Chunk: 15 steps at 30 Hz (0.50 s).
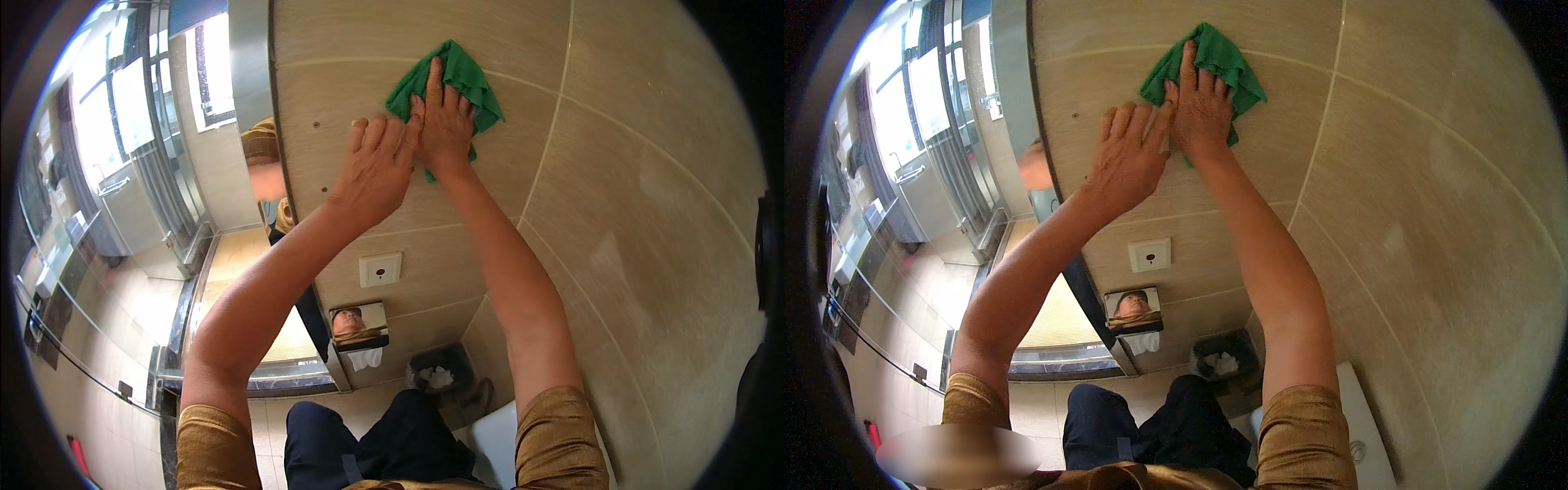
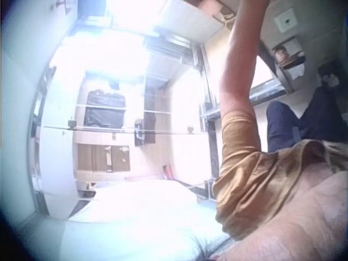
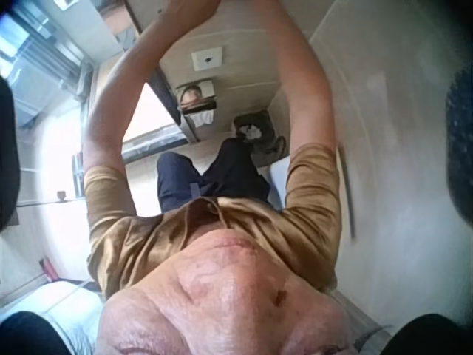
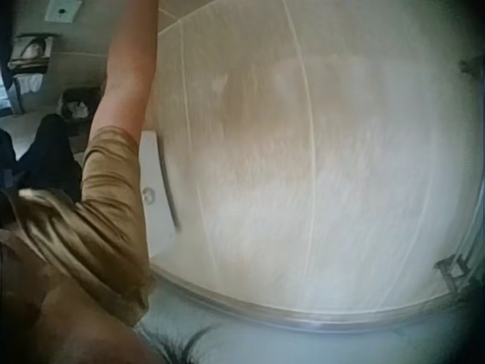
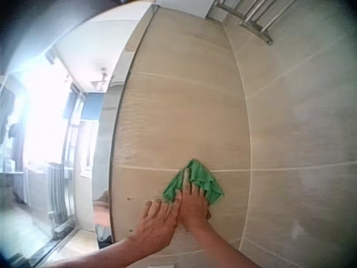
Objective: The person wipes a large curved glass surface and adjacent tiled walls in a bathroom using a green cloth. They move systematically across the glass and then clean the wall tiles near a toilet and mirror.
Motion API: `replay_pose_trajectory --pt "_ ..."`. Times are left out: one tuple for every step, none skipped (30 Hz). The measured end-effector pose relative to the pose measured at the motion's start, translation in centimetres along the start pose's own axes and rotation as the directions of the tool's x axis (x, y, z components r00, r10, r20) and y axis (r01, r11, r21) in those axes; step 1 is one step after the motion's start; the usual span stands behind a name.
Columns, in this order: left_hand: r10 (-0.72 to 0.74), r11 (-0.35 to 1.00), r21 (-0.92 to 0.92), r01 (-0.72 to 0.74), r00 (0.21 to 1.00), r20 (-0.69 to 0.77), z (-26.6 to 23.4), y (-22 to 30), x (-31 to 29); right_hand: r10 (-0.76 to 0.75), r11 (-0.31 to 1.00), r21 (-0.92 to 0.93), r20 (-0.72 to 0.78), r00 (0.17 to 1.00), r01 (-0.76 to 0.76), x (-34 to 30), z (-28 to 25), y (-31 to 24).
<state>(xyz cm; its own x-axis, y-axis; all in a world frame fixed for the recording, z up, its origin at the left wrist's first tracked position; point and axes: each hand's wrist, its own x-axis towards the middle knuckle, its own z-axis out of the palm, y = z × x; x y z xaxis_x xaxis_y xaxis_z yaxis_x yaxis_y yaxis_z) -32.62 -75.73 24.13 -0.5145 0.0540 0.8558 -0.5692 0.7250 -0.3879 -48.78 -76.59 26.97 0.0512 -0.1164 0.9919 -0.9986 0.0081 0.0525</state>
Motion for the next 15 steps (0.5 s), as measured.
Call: replay_pose_trajectory --pt "0.013 1.000 -0.008 -0.013 0.999 -0.039 0.1 -0.2 -0.1 -0.010 0.998 -0.065 -0.017 1.000 0.009 0.1 -0.1 0.2" --pt "0.024 1.000 -0.009 -0.025 0.997 -0.074 0.2 -0.3 -0.1 -0.035 0.998 -0.059 -0.027 0.999 0.033 0.2 -0.1 0.5" --pt "0.041 0.998 -0.037 -0.044 0.997 -0.070 0.3 -0.4 0.1 -0.060 0.997 -0.053 -0.038 0.997 0.058 0.3 0.0 0.9" --pt "0.058 0.996 -0.066 -0.062 0.996 -0.067 0.5 -0.5 0.4 -0.085 0.995 -0.049 -0.048 0.995 0.083 0.4 -0.1 1.5" --pt "0.077 0.992 -0.093 -0.083 0.995 -0.065 0.7 -0.4 0.7 -0.116 0.993 -0.039 -0.070 0.991 0.114 0.6 -0.3 2.2" --pt "0.085 0.992 -0.092 -0.089 0.995 -0.042 1.1 -0.3 1.0 -0.147 0.989 -0.031 -0.093 0.985 0.145 0.9 -0.5 3.0" --pt "0.093 0.991 -0.091 -0.094 0.995 -0.020 1.7 -0.1 1.3 -0.178 0.984 -0.024 -0.116 0.977 0.176 1.1 -0.7 3.7" --pt "0.100 0.991 -0.092 -0.100 0.995 0.001 2.2 0.2 1.7 -0.157 0.987 -0.032 -0.091 0.983 0.155 1.0 -0.8 4.2" --pt "0.104 0.990 -0.097 -0.104 0.995 -0.004 2.7 0.6 2.1 -0.137 0.990 -0.041 -0.065 0.988 0.134 0.9 -0.9 4.6" --pt "0.108 0.989 -0.102 -0.109 0.994 -0.010 3.3 1.0 2.6 -0.116 0.992 -0.050 -0.040 0.993 0.114 0.8 -1.0 5.2" --pt "0.109 0.988 -0.109 -0.110 0.994 -0.014 3.7 1.6 3.0 -0.136 0.990 -0.059 -0.073 0.988 0.131 0.8 -1.0 6.0" --pt "0.119 0.988 -0.098 -0.119 0.993 -0.001 4.0 2.1 3.4 -0.155 0.986 -0.069 -0.106 0.982 0.149 0.9 -1.1 7.3" --pt "0.130 0.988 -0.089 -0.128 0.991 0.012 4.4 2.5 4.0 -0.175 0.983 -0.081 -0.138 0.975 0.165 1.0 -1.2 8.5" --pt "0.136 0.988 -0.081 -0.134 0.990 0.022 4.8 3.1 4.5 -0.173 0.983 -0.086 -0.139 0.975 0.163 1.1 -1.3 9.6" --pt "0.143 0.985 -0.097 -0.140 0.989 0.027 5.3 3.7 5.1 -0.171 0.983 -0.091 -0.140 0.975 0.160 1.1 -1.4 10.8"
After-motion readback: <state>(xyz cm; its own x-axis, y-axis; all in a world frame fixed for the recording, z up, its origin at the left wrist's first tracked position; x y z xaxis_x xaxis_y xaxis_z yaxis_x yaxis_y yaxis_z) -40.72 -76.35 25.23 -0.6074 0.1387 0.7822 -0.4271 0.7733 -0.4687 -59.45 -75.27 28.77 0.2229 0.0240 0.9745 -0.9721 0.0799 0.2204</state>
